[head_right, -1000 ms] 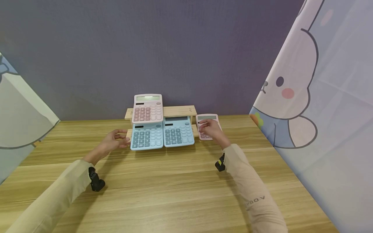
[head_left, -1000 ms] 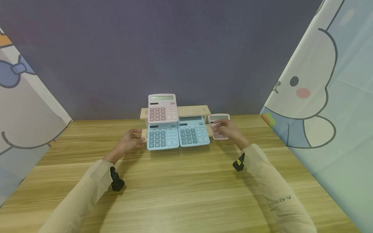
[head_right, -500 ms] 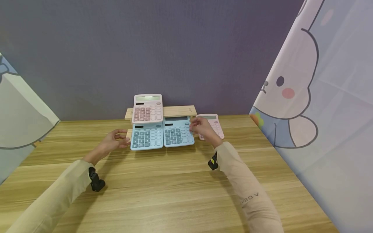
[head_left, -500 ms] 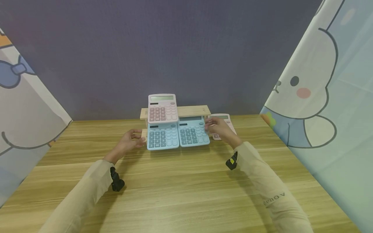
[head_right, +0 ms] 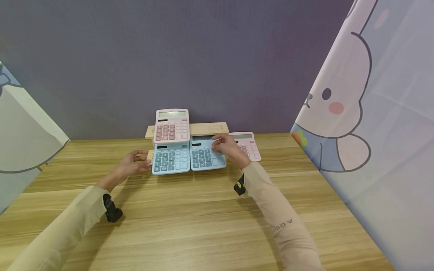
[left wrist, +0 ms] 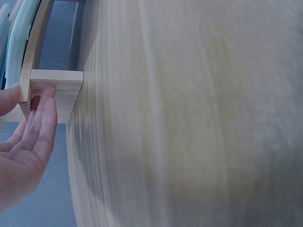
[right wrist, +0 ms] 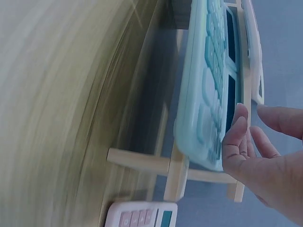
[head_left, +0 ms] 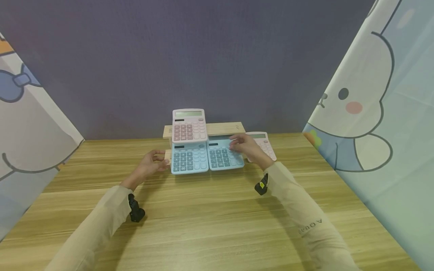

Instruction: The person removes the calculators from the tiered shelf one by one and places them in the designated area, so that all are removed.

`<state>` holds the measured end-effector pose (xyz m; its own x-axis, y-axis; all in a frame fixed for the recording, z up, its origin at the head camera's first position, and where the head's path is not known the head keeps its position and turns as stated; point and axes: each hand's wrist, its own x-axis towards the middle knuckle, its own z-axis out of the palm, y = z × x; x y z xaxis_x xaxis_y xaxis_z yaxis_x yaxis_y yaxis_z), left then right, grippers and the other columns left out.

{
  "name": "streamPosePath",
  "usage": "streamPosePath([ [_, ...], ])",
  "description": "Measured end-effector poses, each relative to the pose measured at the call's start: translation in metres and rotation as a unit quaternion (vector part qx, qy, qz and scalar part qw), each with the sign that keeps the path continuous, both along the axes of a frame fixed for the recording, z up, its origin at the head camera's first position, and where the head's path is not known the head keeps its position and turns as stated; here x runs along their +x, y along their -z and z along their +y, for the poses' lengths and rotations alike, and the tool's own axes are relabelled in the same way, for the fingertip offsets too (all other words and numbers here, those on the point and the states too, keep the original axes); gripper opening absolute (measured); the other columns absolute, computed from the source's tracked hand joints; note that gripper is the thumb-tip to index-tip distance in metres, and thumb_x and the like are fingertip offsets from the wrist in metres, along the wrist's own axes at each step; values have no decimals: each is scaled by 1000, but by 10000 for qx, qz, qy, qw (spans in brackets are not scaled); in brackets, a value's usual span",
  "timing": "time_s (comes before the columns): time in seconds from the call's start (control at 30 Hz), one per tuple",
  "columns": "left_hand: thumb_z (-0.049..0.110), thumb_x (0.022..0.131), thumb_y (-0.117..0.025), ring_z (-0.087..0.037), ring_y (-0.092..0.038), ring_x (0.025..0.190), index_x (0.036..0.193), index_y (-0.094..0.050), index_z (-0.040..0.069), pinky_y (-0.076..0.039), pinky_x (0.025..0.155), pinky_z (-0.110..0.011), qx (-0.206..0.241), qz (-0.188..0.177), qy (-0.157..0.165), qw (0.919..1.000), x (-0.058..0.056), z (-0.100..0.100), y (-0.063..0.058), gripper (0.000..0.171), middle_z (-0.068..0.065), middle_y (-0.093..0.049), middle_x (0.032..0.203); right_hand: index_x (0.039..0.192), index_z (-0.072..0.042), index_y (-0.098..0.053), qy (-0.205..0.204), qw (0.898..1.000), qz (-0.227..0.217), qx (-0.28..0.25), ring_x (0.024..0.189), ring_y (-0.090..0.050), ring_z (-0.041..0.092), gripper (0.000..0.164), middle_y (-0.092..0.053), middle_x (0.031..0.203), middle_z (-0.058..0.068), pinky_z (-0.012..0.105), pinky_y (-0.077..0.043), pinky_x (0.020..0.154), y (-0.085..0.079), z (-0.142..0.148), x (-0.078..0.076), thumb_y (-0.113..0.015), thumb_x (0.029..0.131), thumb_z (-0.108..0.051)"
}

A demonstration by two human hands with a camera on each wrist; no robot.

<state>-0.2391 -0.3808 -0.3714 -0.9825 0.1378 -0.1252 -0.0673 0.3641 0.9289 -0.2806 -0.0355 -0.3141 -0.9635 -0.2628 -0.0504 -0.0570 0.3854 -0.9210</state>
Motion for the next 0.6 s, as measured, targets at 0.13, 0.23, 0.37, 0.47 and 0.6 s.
streamPosePath([
  [0.13, 10, 93, -52, -24, -60, 94, 137, -24, -7, -52, 91, -39, 7, 36, 28, 10000, 1, 0, 0, 56, -32, -40, 127, 127, 1, -48, 41, 10000, -32, -46, 93, -59, 22, 41, -57, 113, 20, 33, -54, 85, 0, -9, -1, -56, 87, 1],
  [0.23, 10, 93, -52, -23, -60, 94, 138, -23, -7, -52, 91, -39, -6, 37, 34, 10000, 1, 0, 0, 56, -32, -39, 127, 126, 1, -49, 17, 10000, -16, -41, 94, -59, 22, 40, -58, 114, 20, 31, -53, 84, 0, -15, -1, -56, 87, -1],
  [0.37, 11, 93, -53, -24, -59, 96, 138, -23, -6, -52, 91, -38, -18, 16, 11, 10000, 1, 0, -1, 56, -32, -39, 128, 126, 2, -48, -45, 9997, -83, -236, 95, -58, 22, 41, -58, 115, 21, 32, -52, 87, 0, -23, 0, -56, 86, 0],
  [0.47, 10, 93, -52, -24, -59, 96, 138, -23, -6, -52, 91, -38, -24, 8, 3, 10000, 1, 0, -1, 56, -32, -39, 128, 125, 2, -48, -103, 9985, -177, -505, 98, -58, 23, 41, -56, 117, 21, 34, -51, 91, 0, -29, 0, -57, 86, 1],
  [0.6, 10, 93, -52, -22, -60, 94, 138, -24, -7, -53, 90, -38, -61, 30, 0, 10000, 1, 0, -1, 56, -32, -40, 128, 127, 5, -46, -206, 9976, -109, -650, 99, -59, 27, 40, -54, 117, 23, 36, -51, 89, 3, -34, -1, -52, 87, 3],
])
